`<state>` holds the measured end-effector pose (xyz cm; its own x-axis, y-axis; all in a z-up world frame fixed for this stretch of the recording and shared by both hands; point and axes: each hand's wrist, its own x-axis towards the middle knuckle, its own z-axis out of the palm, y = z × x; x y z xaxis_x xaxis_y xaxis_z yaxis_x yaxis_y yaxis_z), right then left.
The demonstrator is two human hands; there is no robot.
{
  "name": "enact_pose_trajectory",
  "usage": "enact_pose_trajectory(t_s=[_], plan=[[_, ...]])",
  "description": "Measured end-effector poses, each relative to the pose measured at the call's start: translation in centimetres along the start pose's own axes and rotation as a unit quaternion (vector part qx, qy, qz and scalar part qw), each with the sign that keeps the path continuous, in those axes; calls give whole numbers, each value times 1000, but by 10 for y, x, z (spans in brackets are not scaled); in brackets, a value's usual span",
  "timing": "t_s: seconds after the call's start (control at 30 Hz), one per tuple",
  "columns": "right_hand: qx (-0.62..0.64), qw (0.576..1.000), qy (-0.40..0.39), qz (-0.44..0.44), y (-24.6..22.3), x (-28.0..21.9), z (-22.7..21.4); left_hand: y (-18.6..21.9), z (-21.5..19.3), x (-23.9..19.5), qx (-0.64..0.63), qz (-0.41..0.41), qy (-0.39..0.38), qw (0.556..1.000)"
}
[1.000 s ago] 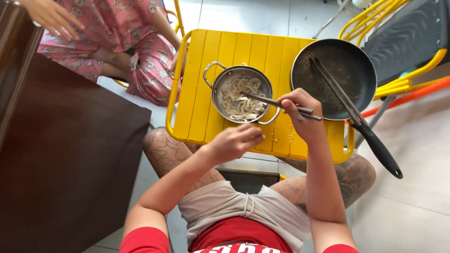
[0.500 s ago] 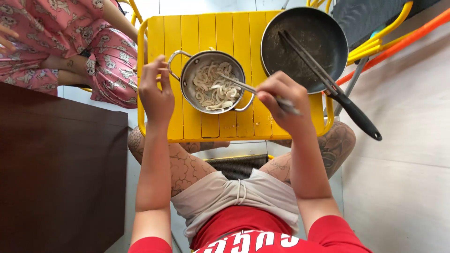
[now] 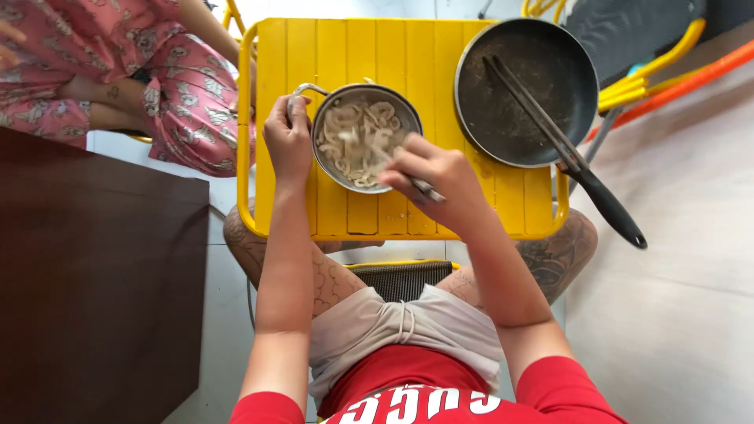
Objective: Stirring and lifting noodles in a small pot using chopsticks
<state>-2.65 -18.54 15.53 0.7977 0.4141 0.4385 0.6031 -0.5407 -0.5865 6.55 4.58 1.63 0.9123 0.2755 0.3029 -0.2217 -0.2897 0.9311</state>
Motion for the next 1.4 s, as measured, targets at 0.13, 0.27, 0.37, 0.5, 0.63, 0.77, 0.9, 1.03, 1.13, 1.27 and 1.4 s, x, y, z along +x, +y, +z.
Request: enact_pose_trajectory(t_s=[0.13, 0.27, 0.37, 0.5, 0.63, 0.77, 0.9, 1.03, 1.13, 1.27, 1.4], plan=[[64, 998, -9, 7, 7, -8, -21, -8, 5, 2, -2, -36, 12, 999], [9, 996, 85, 40, 25, -17, -22, -1, 10, 0, -25, -40, 17, 999], [-53, 996, 75, 1, 18, -12, 1, -1, 12, -3, -37, -41, 13, 998], [26, 998, 42, -33, 4, -7, 5, -4, 9, 1, -24, -24, 7, 999], [26, 994, 106, -23, 30, -9, -8, 3, 10, -3, -40, -36, 25, 998], [6, 991, 132, -17, 44, 2, 0, 2, 14, -3, -56, -31, 21, 998], [97, 985, 140, 34, 58, -6, -1, 9, 12, -6, -59, -11, 27, 998], [68, 981, 184, 6, 73, 19, -7, 10, 13, -8, -49, 0, 32, 998], [149, 984, 98, -11, 93, 32, 6, 12, 13, -10, -65, -9, 53, 996], [263, 958, 101, 56, 107, 33, 5, 2, 11, -3, -115, -28, 115, 986], [228, 966, 125, 19, 130, 27, 22, 2, 6, 2, -155, -30, 161, 974]])
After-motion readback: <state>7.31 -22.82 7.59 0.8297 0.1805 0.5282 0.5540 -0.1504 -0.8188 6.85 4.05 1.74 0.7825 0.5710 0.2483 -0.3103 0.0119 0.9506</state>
